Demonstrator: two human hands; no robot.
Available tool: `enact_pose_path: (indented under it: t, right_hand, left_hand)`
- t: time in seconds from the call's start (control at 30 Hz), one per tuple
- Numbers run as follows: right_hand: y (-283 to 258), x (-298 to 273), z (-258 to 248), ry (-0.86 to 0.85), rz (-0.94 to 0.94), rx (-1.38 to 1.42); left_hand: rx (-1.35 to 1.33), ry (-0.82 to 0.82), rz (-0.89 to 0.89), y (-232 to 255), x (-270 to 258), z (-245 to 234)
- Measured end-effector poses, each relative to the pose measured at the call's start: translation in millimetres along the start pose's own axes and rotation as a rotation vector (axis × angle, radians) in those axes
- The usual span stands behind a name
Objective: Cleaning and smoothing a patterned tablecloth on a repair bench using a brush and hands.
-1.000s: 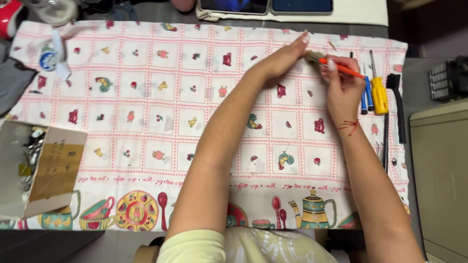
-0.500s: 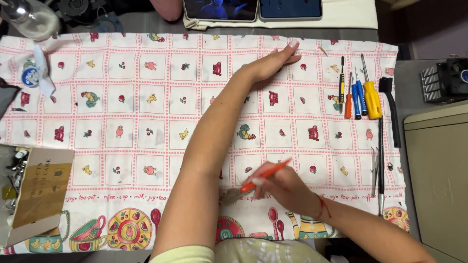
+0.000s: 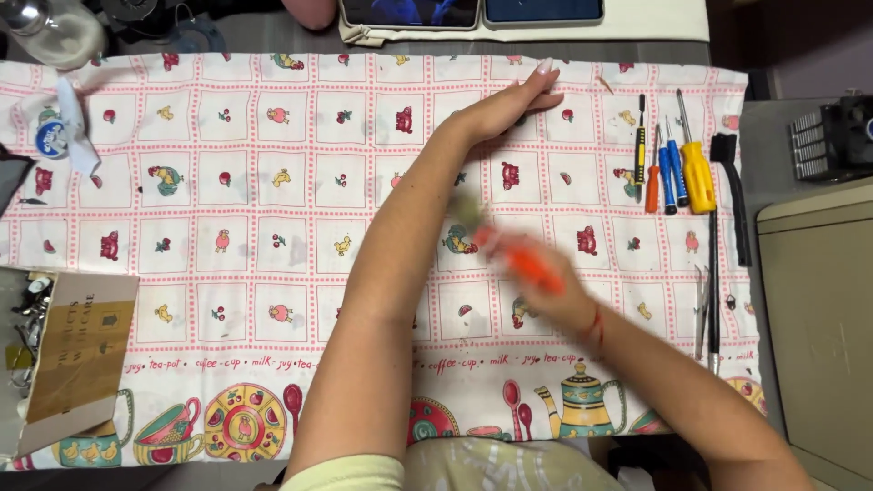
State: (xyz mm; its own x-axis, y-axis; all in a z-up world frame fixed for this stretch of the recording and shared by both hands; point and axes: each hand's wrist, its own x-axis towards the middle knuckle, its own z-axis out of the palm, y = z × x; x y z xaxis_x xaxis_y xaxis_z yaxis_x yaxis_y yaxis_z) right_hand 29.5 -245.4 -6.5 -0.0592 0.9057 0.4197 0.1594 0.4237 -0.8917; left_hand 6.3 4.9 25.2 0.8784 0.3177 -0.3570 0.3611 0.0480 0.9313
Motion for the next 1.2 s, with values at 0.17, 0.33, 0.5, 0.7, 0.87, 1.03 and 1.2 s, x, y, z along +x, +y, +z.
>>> enact_pose_path:
  t: [0.17,0.33,0.5,0.7,0.87,1.03,1.2]
  right_hand:
    - [-57.2,-26.7,19.5,-0.206,0.185,0.34]
    - [-49.0,15.9,-47.4,0.248,0.359,0.028]
    - [16.8,32.4,-118.7,0.516,0.082,-0.475]
    - [23.0,-78.1,9.5,0.015,-0.167,-0.119]
    - [-47.7,-64.0,6.8,0.002,0.205,0.323]
    - [-29.5,-10.8,-82.9,0.544,0.147,-0.342]
    - [-47.7,-5.9,-34.2,0.564,0.373,-0.29]
  left_hand:
    - [0.062,0.023,-0.029,15.8,-19.8,4.3]
    - [0.037,0.059,-0.016,9.9,-16.8,6.5]
    - [0.05,0.083,0.049,2.8,-6.7,7.7]
    - [0.087,0.098,0.012,15.4,-20.6,11.7]
    - [0.177,0.111,0.038,8.7,-11.5,10.1]
    - [0.128,0.162,0.051,15.1,-16.7,15.3]
    - [0.161,0.148,-0.016,15.3,-20.6,17.0]
